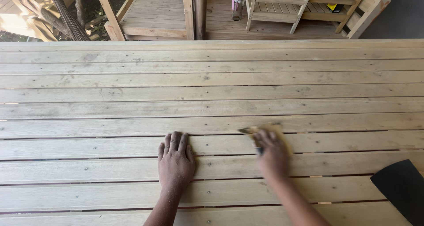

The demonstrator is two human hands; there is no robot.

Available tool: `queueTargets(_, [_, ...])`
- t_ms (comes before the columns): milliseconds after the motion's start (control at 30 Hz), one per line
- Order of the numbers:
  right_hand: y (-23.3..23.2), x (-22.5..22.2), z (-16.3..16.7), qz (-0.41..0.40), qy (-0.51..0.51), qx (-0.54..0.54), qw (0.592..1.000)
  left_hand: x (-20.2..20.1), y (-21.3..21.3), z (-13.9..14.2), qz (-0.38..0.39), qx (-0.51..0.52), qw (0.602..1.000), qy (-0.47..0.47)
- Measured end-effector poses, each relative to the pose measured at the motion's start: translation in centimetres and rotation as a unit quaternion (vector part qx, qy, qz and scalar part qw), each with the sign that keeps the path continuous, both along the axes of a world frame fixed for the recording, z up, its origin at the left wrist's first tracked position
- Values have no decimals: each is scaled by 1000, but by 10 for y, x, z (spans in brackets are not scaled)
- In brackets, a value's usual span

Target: The person sands the slatted wooden surface of a large table by hand, rubbing sandpaper back and forth across the planks and moving progressively across the surface. They occasionally reposition the sandpaper sheets on the table and finish by sanding the edge of the tabletop.

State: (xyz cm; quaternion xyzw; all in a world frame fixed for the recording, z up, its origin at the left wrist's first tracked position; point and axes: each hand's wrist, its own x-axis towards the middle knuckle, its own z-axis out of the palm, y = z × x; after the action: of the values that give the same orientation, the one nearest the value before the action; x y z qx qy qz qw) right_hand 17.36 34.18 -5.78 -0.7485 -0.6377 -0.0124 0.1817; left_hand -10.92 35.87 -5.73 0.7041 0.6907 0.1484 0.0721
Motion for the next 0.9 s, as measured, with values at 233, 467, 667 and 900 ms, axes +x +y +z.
queueTargets(233, [34, -173, -9, 183, 57, -24, 981, -7, 7, -20, 4, 32, 999, -2])
queueTargets(467, [32, -110, -18, 202, -11, -15, 979, -8, 5, -9, 41, 1, 999, -31])
queueTargets(667, [-13, 59, 14, -69, -3, -40, 997, -7, 4, -6, 48, 12, 998, -24])
queueTargets(900, [-17, 87, 10, -86, -55, -24, 995, -7, -4, -16, -40, 109, 990, -77])
